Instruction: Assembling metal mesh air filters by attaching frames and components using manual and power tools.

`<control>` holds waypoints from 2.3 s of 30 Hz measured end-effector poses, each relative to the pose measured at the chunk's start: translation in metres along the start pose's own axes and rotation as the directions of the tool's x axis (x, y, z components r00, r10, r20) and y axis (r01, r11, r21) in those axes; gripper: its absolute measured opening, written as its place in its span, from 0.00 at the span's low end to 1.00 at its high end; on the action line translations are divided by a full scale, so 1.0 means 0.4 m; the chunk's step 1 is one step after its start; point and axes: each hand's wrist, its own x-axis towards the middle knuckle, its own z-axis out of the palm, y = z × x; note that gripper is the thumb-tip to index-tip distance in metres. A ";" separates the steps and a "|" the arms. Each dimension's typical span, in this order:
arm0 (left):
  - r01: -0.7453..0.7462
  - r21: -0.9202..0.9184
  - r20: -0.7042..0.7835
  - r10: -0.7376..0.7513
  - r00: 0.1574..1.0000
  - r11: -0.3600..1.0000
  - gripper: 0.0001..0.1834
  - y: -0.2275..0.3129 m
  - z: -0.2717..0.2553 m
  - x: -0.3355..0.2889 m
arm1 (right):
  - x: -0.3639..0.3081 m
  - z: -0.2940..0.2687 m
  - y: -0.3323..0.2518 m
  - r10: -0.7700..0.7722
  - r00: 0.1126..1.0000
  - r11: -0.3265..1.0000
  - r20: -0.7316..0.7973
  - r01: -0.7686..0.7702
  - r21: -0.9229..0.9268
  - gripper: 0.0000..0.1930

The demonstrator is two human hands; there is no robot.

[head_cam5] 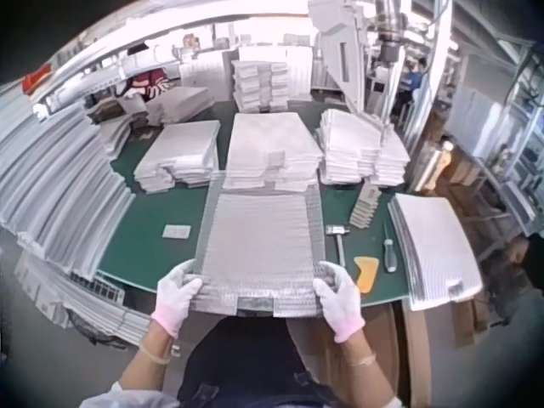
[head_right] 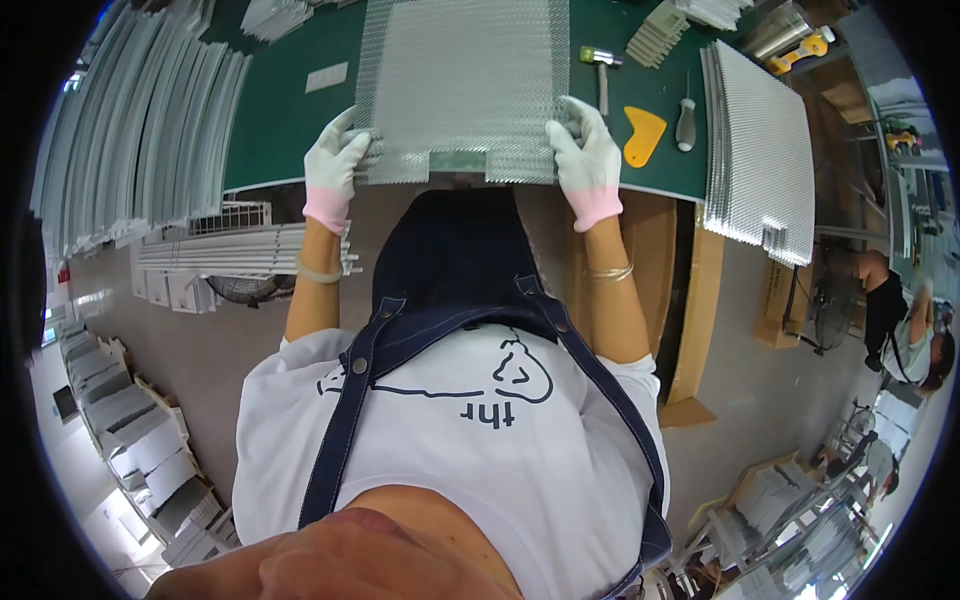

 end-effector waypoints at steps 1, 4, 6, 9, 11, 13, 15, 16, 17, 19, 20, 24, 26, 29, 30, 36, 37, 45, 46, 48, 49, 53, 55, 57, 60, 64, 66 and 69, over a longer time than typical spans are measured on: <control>-0.035 0.043 0.002 0.035 0.999 0.998 0.26 -0.018 -0.009 0.004 | 0.000 0.009 0.008 -0.026 1.000 1.000 -0.011 0.026 -0.012 0.20; 0.010 0.113 -0.004 -0.010 1.000 0.994 0.26 -0.025 -0.007 0.013 | 0.010 0.019 0.038 -0.034 0.999 0.996 -0.008 0.033 -0.085 0.20; -0.022 0.362 0.045 0.007 0.999 0.932 0.27 -0.037 -0.014 0.040 | 0.022 0.021 0.047 -0.003 1.000 0.995 0.024 0.005 -0.098 0.20; -0.067 0.463 0.055 0.047 0.997 0.884 0.30 -0.050 -0.024 0.048 | 0.030 0.024 0.068 -0.027 0.999 0.998 0.023 0.029 -0.064 0.20; -0.101 0.520 0.058 0.083 0.995 0.848 0.30 -0.061 -0.025 0.047 | 0.026 0.026 0.067 -0.049 0.999 0.994 0.019 0.051 -0.092 0.20; -0.114 0.577 0.043 0.109 0.993 0.809 0.31 -0.072 -0.027 0.046 | 0.019 0.029 0.059 0.026 0.999 0.989 0.046 -0.019 -0.145 0.20; -0.102 0.581 0.045 0.094 0.995 0.808 0.30 -0.084 -0.029 0.052 | 0.021 0.033 0.070 0.033 0.998 0.992 0.046 -0.027 -0.124 0.20; -0.091 0.589 0.047 0.078 0.996 0.803 0.30 -0.088 -0.030 0.053 | 0.022 0.037 0.076 0.042 0.998 0.995 0.046 -0.038 -0.097 0.20; -0.086 0.588 0.046 0.073 0.996 0.804 0.30 -0.092 -0.030 0.054 | 0.022 0.039 0.078 0.046 0.998 0.994 0.048 -0.041 -0.100 0.20; -0.071 0.597 0.049 0.052 0.997 0.799 0.30 -0.096 -0.028 0.057 | 0.025 0.039 0.084 0.014 0.999 0.995 0.040 -0.010 -0.102 0.20; -0.068 0.597 0.050 0.047 0.998 0.799 0.30 -0.098 -0.027 0.059 | 0.030 0.039 0.093 0.019 0.999 0.994 0.041 -0.014 -0.104 0.20; -0.065 0.627 0.051 0.042 0.998 0.776 0.30 -0.107 -0.023 0.063 | 0.042 0.038 0.122 0.020 0.999 0.996 0.037 -0.017 -0.089 0.20; -0.078 0.646 0.051 0.059 0.997 0.759 0.30 -0.109 -0.022 0.062 | 0.045 0.037 0.124 0.024 0.999 0.996 0.043 -0.020 -0.083 0.20; -0.086 0.668 0.059 0.062 0.996 0.740 0.31 -0.102 -0.021 0.059 | 0.044 0.033 0.119 0.073 0.997 0.994 0.039 -0.070 -0.082 0.20; -0.058 0.675 0.056 0.028 0.998 0.735 0.31 -0.096 -0.021 0.056 | 0.042 0.034 0.118 0.061 0.997 0.993 0.045 -0.056 -0.102 0.20; -0.008 0.706 0.046 -0.034 0.998 0.708 0.31 -0.084 -0.014 0.046 | 0.034 0.042 0.103 0.026 0.999 0.932 0.021 -0.017 -0.361 0.21; -0.018 0.732 0.049 -0.026 0.998 0.681 0.31 -0.082 -0.009 0.046 | 0.033 0.041 0.100 0.014 1.000 0.900 0.008 -0.009 -0.436 0.22; -0.064 0.775 0.091 -0.011 0.996 0.629 0.31 -0.074 -0.012 0.041 | 0.038 0.044 0.120 -0.044 0.998 0.838 0.044 0.061 -0.542 0.22; -0.066 0.774 0.091 -0.008 0.996 0.629 0.31 -0.073 -0.012 0.043 | 0.039 0.046 0.119 -0.047 0.998 0.820 0.048 0.066 -0.568 0.22; -0.068 0.793 0.101 -0.021 0.995 0.606 0.31 -0.074 -0.013 0.043 | 0.038 0.044 0.114 -0.049 0.997 0.802 0.052 0.070 -0.593 0.22; -0.070 0.793 0.103 -0.020 0.994 0.606 0.31 -0.073 -0.011 0.044 | 0.039 0.038 0.101 0.025 0.998 0.829 0.053 0.009 -0.559 0.22; -0.088 0.790 0.119 -0.012 0.993 0.607 0.31 -0.072 -0.009 0.044 | 0.042 0.037 0.101 0.047 0.997 0.844 0.058 -0.009 -0.536 0.22; -0.093 0.789 0.123 -0.009 0.992 0.607 0.31 -0.074 -0.009 0.047 | 0.040 0.041 0.099 0.027 0.998 0.822 0.057 0.010 -0.569 0.22; -0.125 0.811 0.138 0.021 0.990 0.571 0.31 -0.080 -0.008 0.053 | 0.038 0.045 0.090 0.003 0.998 0.799 0.058 0.032 -0.600 0.22; -0.142 0.848 0.142 0.040 0.989 0.510 0.31 -0.080 -0.007 0.057 | 0.038 0.046 0.086 -0.022 0.998 0.724 0.061 0.058 -0.688 0.22; -0.130 0.917 0.139 0.004 0.990 0.377 0.31 -0.065 -0.011 0.055 | 0.038 0.076 0.054 0.118 0.992 0.550 0.053 -0.020 -0.835 0.27; -0.097 0.949 0.106 -0.017 0.994 0.299 0.31 -0.056 0.000 0.045 | 0.020 0.080 0.053 0.061 0.998 0.520 0.002 -0.030 -0.854 0.26; -0.136 0.965 0.118 0.091 0.989 0.226 0.28 -0.035 0.008 0.026 | 0.013 0.077 0.073 -0.111 0.994 0.551 -0.011 0.052 -0.833 0.19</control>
